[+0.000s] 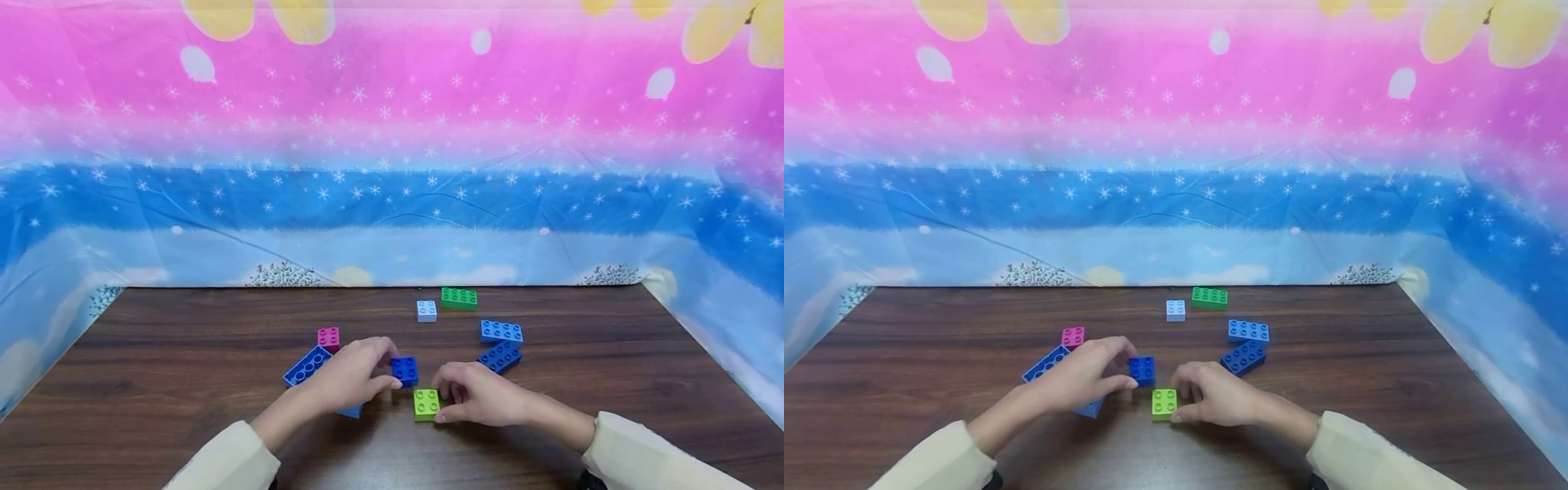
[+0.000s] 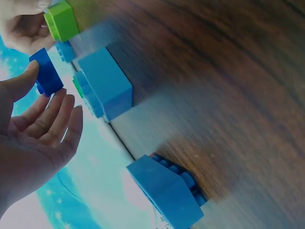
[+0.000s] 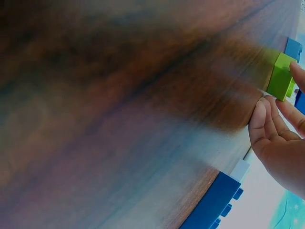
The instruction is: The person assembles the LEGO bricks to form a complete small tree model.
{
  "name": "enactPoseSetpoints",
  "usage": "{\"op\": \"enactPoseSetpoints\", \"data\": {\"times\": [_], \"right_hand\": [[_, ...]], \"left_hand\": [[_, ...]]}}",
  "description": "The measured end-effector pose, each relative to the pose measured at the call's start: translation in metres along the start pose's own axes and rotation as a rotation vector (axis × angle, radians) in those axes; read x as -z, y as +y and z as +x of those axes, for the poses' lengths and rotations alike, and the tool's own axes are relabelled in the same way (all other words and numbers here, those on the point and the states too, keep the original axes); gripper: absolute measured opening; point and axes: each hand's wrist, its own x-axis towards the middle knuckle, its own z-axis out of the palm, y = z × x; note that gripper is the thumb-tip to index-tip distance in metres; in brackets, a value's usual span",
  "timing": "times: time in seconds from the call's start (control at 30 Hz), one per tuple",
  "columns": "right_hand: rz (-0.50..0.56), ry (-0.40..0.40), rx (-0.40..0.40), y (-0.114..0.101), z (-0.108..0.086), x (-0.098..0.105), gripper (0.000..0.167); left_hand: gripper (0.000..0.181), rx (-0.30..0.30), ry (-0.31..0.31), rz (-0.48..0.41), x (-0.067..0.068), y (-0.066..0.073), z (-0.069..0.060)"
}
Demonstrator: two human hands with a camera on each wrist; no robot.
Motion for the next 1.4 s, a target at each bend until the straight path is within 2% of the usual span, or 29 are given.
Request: {"op": "enactPoseSetpoints", "data": {"times": [0.27,0.6,0.73,1.03,1.4], "right_hand": [[0.004,-0.004,-0.006,-0.001,-0.001,0.000,0.024],[0.011,0.000,0.005,0.001,-0.002,0.000,0.022],[0.007,0.000,0.008,0.001,-0.002,0.000,0.022],[0.009,-0.003,0.000,0.000,-0.003,-0.001,0.025],[-0.001,-0.002,-0.014,0.001,-0.003,-0.002,0.023]], "left_hand": [[0.022,-0.016,-0.018,-0.031,-0.002,0.011,-0.005],[0.022,-0.090,-0.013,0.005,-0.014,0.019,-0.003],[0.020,-0.095,-0.017,0.013,-0.018,0.022,-0.002],[0.019,-0.062,-0.039,0.019,-0.024,0.020,0.000],[0.019,-0.096,-0.027,0.026,-0.025,0.019,0.000]]}}
